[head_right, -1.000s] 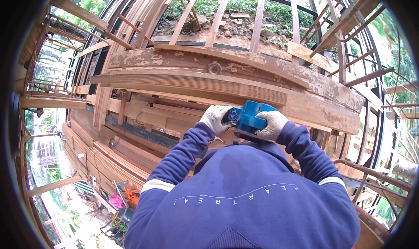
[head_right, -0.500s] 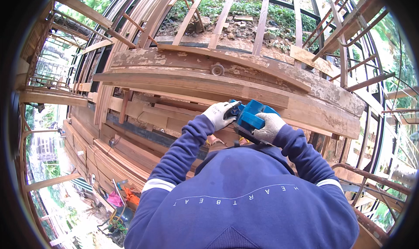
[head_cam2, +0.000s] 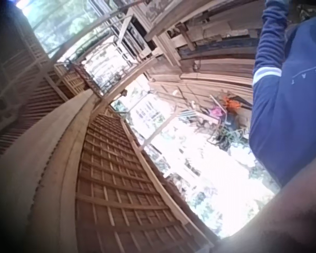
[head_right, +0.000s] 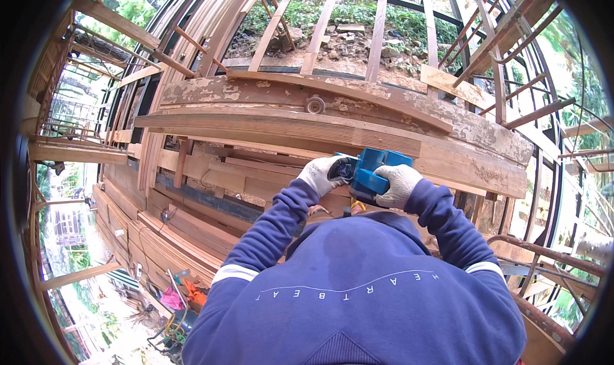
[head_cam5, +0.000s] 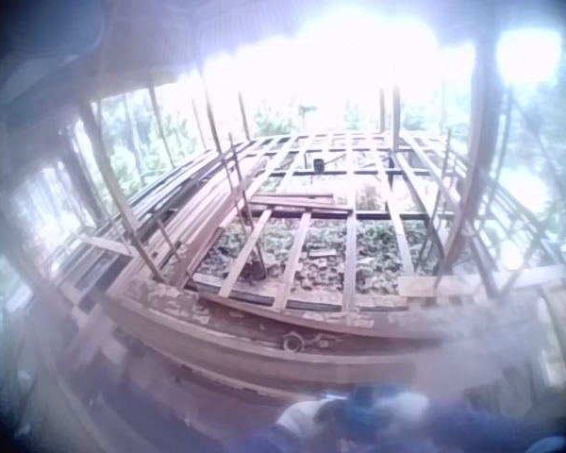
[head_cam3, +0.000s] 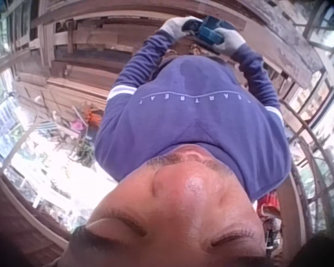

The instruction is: The person uncoils a power cord, plugs a power strip into a wall outlet, and puts on work gloves. They kemudian use an electric sander to smooth the surface of a long wooden plank resting on a structure.

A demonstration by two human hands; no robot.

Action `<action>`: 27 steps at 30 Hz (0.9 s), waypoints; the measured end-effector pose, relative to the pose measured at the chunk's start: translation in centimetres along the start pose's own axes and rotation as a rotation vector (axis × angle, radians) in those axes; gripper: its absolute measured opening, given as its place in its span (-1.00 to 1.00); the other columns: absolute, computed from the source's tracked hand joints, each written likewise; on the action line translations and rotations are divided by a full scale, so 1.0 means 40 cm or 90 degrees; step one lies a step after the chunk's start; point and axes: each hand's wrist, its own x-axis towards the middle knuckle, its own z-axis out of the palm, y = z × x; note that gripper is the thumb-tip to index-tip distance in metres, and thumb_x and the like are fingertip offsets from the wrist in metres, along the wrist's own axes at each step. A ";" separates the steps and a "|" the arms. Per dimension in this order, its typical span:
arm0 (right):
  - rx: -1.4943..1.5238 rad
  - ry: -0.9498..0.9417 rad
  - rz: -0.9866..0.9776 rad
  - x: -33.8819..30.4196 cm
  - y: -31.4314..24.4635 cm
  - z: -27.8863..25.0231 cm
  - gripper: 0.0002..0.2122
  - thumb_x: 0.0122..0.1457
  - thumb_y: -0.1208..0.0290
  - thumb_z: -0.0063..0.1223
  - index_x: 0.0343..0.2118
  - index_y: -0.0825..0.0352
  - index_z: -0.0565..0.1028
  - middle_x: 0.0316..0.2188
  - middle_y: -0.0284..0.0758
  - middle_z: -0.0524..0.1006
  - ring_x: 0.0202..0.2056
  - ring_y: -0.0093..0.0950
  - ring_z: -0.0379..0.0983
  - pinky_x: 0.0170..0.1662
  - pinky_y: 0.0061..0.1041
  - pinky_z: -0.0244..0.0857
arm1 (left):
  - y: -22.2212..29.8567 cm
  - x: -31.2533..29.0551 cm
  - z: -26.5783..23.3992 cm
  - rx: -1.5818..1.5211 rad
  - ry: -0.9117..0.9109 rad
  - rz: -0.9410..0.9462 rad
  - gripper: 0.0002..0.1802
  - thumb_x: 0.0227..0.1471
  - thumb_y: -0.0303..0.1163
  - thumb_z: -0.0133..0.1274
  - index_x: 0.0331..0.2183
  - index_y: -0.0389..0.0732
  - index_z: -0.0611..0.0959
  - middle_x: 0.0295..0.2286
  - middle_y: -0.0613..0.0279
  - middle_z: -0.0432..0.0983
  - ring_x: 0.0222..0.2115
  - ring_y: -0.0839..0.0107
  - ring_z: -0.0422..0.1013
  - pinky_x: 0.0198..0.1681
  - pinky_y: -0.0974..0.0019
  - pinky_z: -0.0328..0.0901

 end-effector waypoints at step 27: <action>0.098 -0.052 0.046 -0.004 -0.017 -0.003 -0.61 -0.03 0.29 0.33 -0.13 0.36 0.65 -0.35 -0.06 0.67 -0.30 -0.17 0.64 -0.17 -0.29 0.51 | 0.039 -0.030 -0.019 0.118 -0.075 -0.034 -0.35 0.04 -0.15 0.34 0.10 -0.18 0.51 -0.23 -0.09 0.64 -0.18 -0.06 0.56 -0.07 0.04 0.44</action>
